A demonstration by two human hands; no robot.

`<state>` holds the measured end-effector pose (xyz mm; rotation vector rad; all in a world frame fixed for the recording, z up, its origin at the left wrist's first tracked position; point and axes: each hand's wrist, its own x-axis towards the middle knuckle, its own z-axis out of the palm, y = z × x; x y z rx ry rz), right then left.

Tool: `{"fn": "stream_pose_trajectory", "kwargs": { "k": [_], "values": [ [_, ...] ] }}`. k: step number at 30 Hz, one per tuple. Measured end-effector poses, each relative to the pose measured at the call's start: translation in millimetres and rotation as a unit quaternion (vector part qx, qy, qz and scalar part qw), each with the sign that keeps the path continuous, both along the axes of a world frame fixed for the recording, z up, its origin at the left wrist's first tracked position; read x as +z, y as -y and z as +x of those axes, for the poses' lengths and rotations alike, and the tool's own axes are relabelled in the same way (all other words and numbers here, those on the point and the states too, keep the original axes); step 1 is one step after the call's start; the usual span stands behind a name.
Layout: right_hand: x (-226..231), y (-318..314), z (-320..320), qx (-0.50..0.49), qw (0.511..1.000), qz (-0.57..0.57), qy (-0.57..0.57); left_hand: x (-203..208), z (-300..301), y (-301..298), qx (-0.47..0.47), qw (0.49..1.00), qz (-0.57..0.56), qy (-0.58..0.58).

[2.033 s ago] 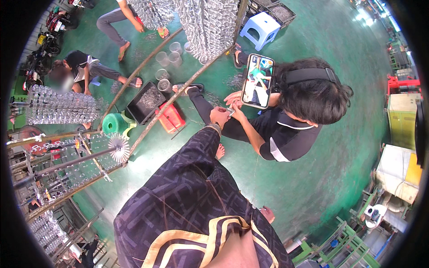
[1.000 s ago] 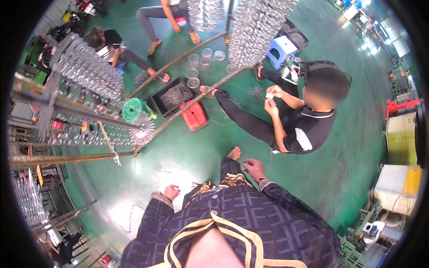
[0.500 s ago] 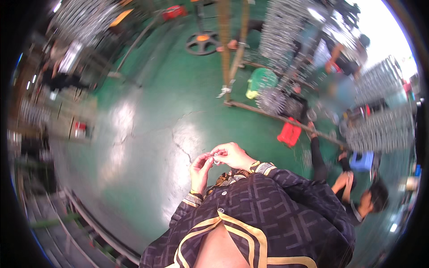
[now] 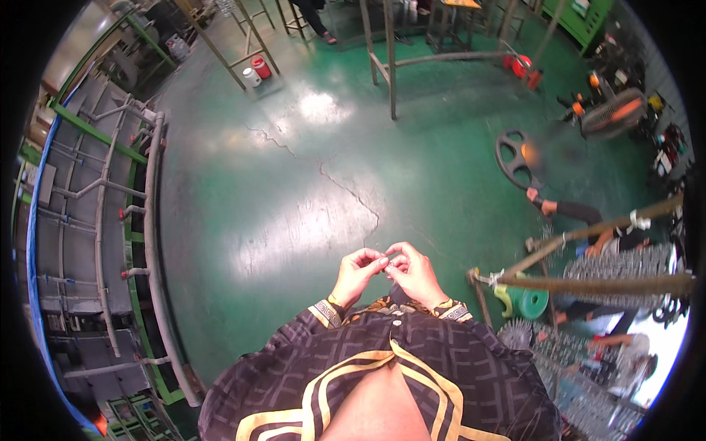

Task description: The person picks up metal hooks and wire clips from a table by hand, attaches the clips to the hooks, and hangs the assembled units onto a metal rack.

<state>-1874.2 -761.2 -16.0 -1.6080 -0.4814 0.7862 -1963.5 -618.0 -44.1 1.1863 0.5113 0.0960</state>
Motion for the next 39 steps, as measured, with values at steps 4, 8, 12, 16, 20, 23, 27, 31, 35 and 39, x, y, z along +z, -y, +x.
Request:
{"fn": "stream_pose_trajectory", "kwargs": {
  "k": [4, 8, 12, 16, 20, 23, 27, 31, 35, 39],
  "values": [
    [4.5, -68.0, 75.7, 0.065, 0.998, 0.020, -0.014, 12.0, 59.0, -52.4, 0.067, 0.995, 0.063, 0.047],
    [-0.5, -151.9, 132.1, 0.164, 0.985, 0.019, -0.042, 13.1, 93.1, -115.1, 0.158, 0.982, 0.079, 0.066],
    [-19.1, -243.7, 184.7, 0.269, 0.962, 0.003, -0.046, -9.9, 125.6, -193.0, 0.224, 0.968, 0.091, 0.064],
    [-31.6, -337.3, 249.5, 0.284, 0.958, -0.020, -0.024, -15.0, 177.0, -304.0, 0.228, 0.967, 0.096, 0.066],
    [-45.9, -412.2, 328.0, 0.196, 0.974, -0.101, -0.046, 14.4, 262.1, -444.0, 0.219, 0.962, 0.131, 0.101],
    [-76.1, -447.9, 391.6, 0.113, 0.980, -0.163, -0.001, 45.9, 324.4, -537.2, 0.216, 0.953, 0.172, 0.124],
    [-102.8, -493.8, 471.9, -0.011, 0.980, -0.195, -0.047, 69.3, 408.9, -626.6, 0.249, 0.939, 0.164, 0.172],
    [-139.1, -549.2, 545.6, -0.035, 0.960, -0.249, -0.120, 43.2, 492.5, -683.2, 0.252, 0.941, 0.173, 0.143],
    [-155.1, -647.5, 647.1, 0.021, 0.969, -0.244, -0.037, 1.7, 545.8, -721.3, 0.234, 0.958, 0.156, 0.054],
    [-147.9, -750.9, 764.6, 0.036, 0.967, -0.247, 0.054, 5.5, 620.5, -779.9, 0.209, 0.971, 0.115, 0.024]
  ]
}}
